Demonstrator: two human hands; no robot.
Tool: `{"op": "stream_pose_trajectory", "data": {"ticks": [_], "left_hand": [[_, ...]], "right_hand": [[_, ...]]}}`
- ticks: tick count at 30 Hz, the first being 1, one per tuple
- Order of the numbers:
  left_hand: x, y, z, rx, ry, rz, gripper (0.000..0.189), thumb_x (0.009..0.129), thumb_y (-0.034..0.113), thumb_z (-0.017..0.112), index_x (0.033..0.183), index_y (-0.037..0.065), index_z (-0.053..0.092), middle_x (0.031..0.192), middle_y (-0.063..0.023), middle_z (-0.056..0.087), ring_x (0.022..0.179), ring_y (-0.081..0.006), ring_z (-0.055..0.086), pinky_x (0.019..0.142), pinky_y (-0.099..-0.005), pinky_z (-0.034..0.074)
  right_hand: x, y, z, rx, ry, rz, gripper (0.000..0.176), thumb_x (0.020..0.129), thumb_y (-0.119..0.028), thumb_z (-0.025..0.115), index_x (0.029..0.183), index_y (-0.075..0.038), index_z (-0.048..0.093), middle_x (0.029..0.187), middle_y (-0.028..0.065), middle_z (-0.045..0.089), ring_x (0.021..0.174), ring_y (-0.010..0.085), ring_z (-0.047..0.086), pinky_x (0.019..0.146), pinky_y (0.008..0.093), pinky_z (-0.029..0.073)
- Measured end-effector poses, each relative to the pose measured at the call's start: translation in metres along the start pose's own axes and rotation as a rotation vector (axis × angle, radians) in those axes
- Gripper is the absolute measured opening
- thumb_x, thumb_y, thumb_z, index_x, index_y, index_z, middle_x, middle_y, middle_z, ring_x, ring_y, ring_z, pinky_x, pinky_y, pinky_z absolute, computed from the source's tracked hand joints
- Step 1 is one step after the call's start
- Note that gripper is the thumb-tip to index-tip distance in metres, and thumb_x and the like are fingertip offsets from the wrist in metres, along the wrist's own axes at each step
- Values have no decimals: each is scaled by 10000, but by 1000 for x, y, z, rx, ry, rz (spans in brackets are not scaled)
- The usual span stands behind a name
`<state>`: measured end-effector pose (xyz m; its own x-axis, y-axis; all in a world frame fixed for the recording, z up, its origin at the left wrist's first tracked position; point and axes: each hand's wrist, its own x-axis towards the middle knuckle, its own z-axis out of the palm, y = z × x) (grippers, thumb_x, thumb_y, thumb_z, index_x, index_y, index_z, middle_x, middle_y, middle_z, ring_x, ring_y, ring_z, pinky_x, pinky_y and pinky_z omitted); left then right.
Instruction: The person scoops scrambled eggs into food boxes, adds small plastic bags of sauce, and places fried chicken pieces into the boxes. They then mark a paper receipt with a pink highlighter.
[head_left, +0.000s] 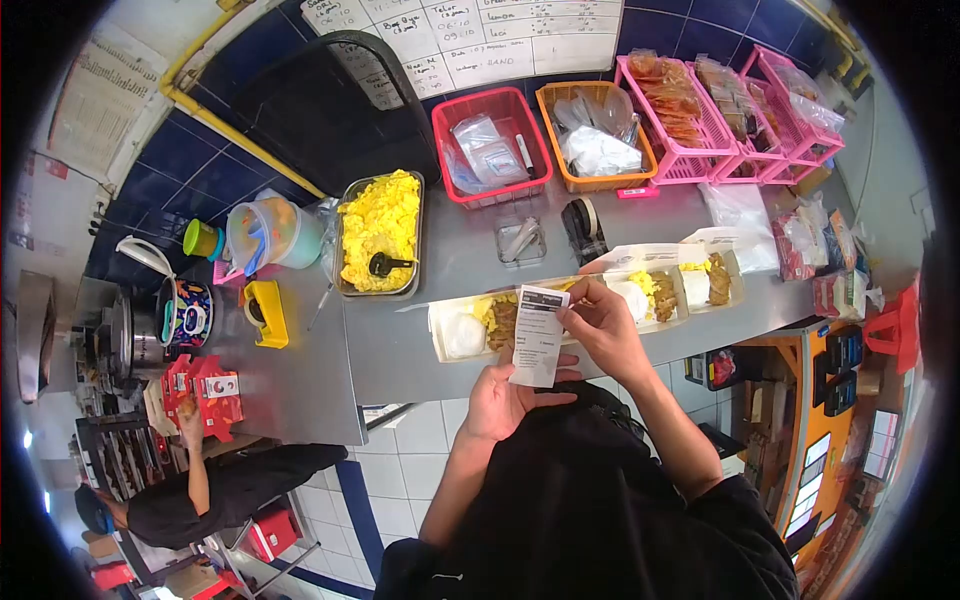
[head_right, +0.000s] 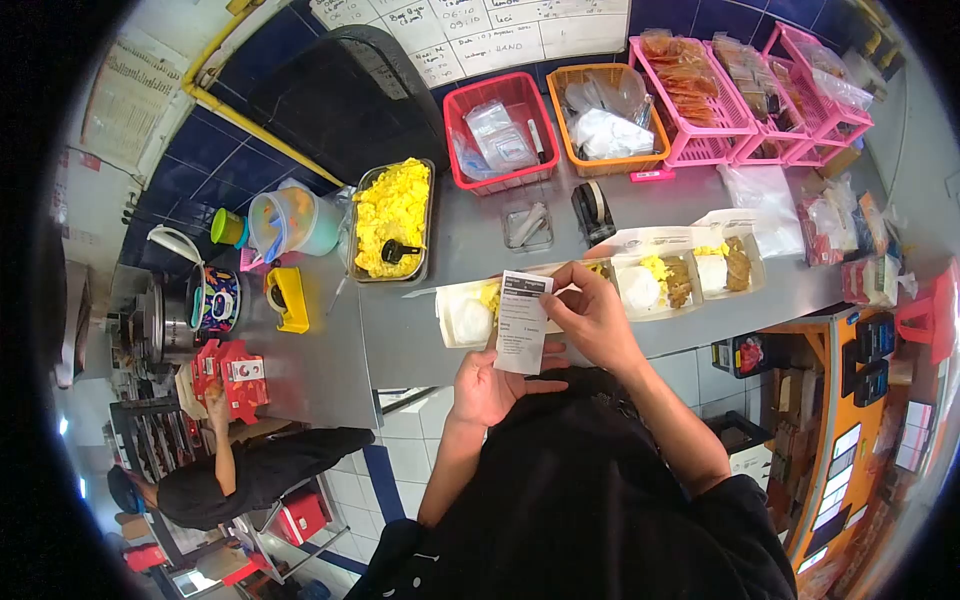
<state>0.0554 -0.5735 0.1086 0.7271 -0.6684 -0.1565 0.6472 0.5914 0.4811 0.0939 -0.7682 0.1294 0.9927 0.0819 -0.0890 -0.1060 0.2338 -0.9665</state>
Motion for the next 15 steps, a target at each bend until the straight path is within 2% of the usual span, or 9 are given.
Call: {"op": "stream_pose_trajectory", "data": {"ticks": [7, 9, 10, 12, 13, 15], "left_hand": [[-4, -1, -4, -6, -13, 33, 677, 968, 428, 379, 1531, 85, 225, 1427, -299, 465, 1276, -466, 515, 1033, -619, 451], [-4, 2, 0, -57, 34, 57, 577, 981, 374, 410, 1470, 90, 292, 1385, -262, 498, 1265, -415, 531, 1046, -559, 454], [-2, 0, -6, -56, 19, 70, 577, 981, 374, 410, 1470, 90, 292, 1385, -262, 498, 1265, -415, 531, 1046, -559, 454], [-5, -13, -23, 206, 319, 361, 448, 947, 244, 545, 1335, 80, 393, 1325, -195, 529, 1174, -327, 577, 1004, -485, 470], [-7, -11, -23, 202, 309, 371, 448, 947, 244, 545, 1335, 80, 393, 1325, -195, 529, 1174, -327, 577, 1004, -485, 470], [-13, -1, -22, 485, 277, 365, 426, 893, 16, 624, 1228, 98, 374, 1270, -119, 528, 1129, -211, 564, 940, -375, 480]], "right_hand": [[3, -4, 4, -102, -24, 17, 103, 957, -13, 609, 998, 20, 521, 889, 36, 615, 842, 105, 673, 724, 261, 539], [4, -4, 5, -123, -31, 39, 109, 954, -22, 620, 994, 29, 532, 872, 37, 619, 823, 108, 678, 687, 260, 535], [5, -4, 5, -162, -63, 70, 111, 954, -32, 627, 988, 28, 541, 857, 33, 617, 812, 105, 676, 666, 257, 528], [7, 1, 2, -237, -143, 111, 126, 944, -65, 652, 976, 24, 569, 825, 36, 629, 775, 94, 665, 624, 253, 511], [8, 2, 2, -249, -145, 102, 126, 944, -65, 652, 976, 24, 569, 825, 36, 629, 775, 94, 665, 624, 253, 511], [9, 3, 4, -342, -206, 173, 139, 927, -81, 670, 977, 21, 590, 809, 62, 650, 748, 82, 655, 621, 256, 510]]}}
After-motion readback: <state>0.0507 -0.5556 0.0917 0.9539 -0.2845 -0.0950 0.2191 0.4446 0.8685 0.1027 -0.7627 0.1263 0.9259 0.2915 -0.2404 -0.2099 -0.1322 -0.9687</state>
